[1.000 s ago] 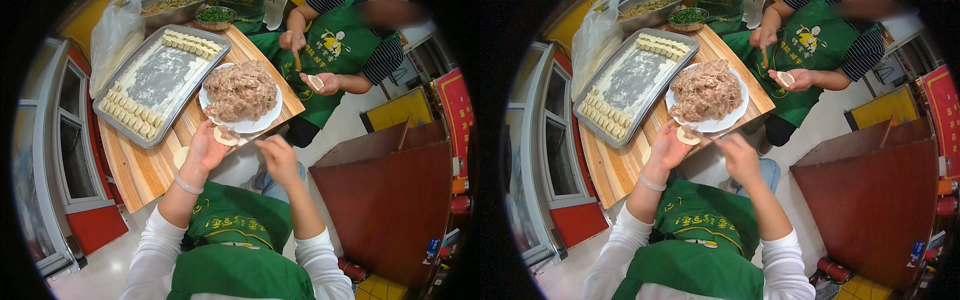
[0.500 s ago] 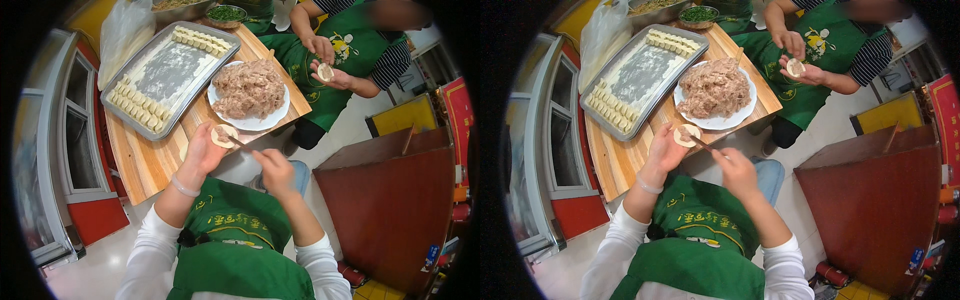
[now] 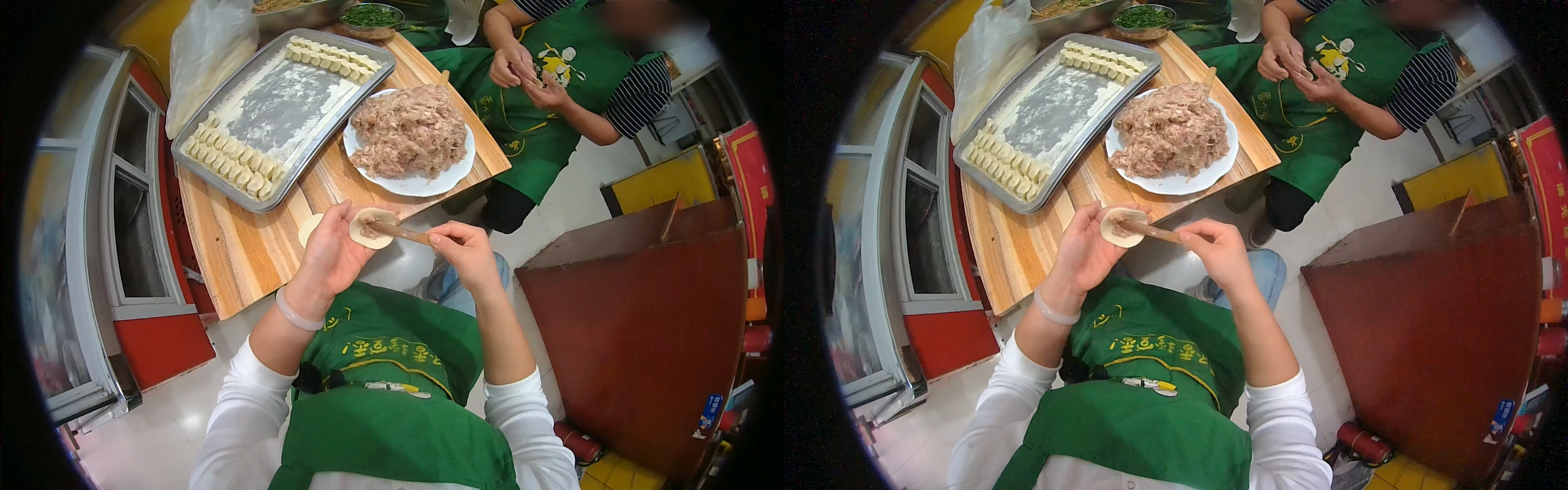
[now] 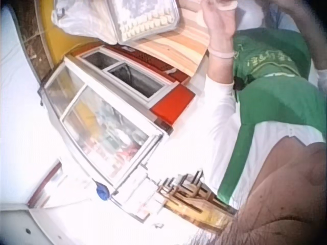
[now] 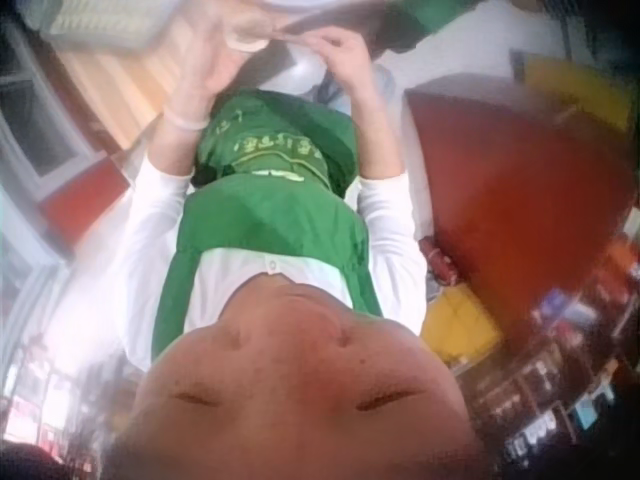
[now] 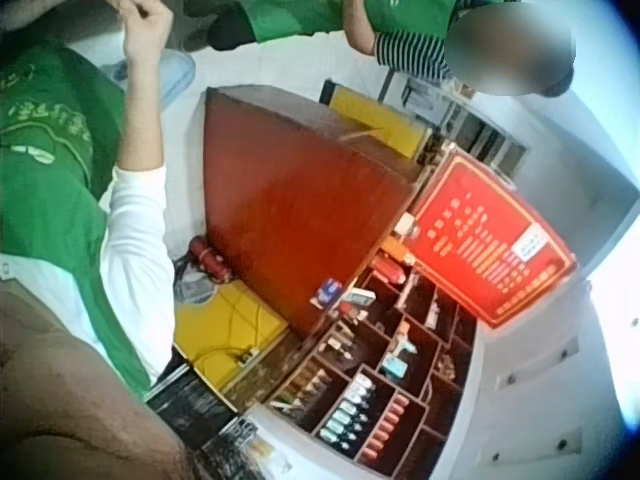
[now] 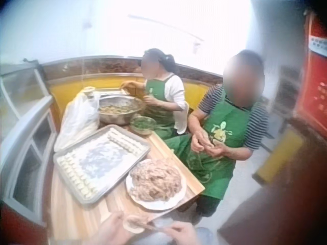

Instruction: The person repeatedly scoops meat filling onto round dough wrappers, folds and pleats them into dumplings, and places them on a metal tray. Another person in a green apron performs the same task at the same table.

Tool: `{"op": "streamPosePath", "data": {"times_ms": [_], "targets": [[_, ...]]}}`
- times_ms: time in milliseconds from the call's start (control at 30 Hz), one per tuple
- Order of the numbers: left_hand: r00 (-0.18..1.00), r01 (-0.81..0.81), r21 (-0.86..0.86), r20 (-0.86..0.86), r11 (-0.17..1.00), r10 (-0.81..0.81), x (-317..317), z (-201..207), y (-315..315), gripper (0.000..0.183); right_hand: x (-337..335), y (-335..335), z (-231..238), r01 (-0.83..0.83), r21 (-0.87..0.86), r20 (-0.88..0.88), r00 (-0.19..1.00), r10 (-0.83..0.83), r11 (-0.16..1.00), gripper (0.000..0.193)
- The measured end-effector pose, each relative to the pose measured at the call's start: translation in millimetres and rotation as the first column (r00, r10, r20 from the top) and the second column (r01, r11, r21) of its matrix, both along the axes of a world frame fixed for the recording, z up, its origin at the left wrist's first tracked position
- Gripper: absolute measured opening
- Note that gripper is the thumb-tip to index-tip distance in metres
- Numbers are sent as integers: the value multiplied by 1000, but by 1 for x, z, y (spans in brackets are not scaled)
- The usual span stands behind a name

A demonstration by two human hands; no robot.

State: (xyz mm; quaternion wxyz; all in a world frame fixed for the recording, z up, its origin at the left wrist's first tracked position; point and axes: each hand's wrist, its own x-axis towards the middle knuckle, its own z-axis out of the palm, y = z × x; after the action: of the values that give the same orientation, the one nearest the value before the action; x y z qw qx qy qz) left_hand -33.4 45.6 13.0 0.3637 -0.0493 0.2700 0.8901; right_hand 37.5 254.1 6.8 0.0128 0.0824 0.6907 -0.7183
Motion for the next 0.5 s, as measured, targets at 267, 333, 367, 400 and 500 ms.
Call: {"op": "streamPosePath", "data": {"times_ms": [267,333,367,400,500], "targets": [[997,65,11,-32,998,-65,2,2,-1,55,2,3,10,-44,-66,93,994,50,997,14],[998,51,9,-20,999,-51,1,0,-3,55,0,-2,8,-51,81,84,995,44,995,14],[999,44,7,-15,999,-44,-1,0,-5,55,2,2,12,-48,41,73,996,45,998,14],[999,41,13,-15,999,-40,-1,-2,-6,55,6,6,18,-47,-1,66,997,47,999,13],[999,35,24,-5,999,-35,-2,-5,-3,55,5,7,17,-43,-9,45,998,43,999,13]]}}
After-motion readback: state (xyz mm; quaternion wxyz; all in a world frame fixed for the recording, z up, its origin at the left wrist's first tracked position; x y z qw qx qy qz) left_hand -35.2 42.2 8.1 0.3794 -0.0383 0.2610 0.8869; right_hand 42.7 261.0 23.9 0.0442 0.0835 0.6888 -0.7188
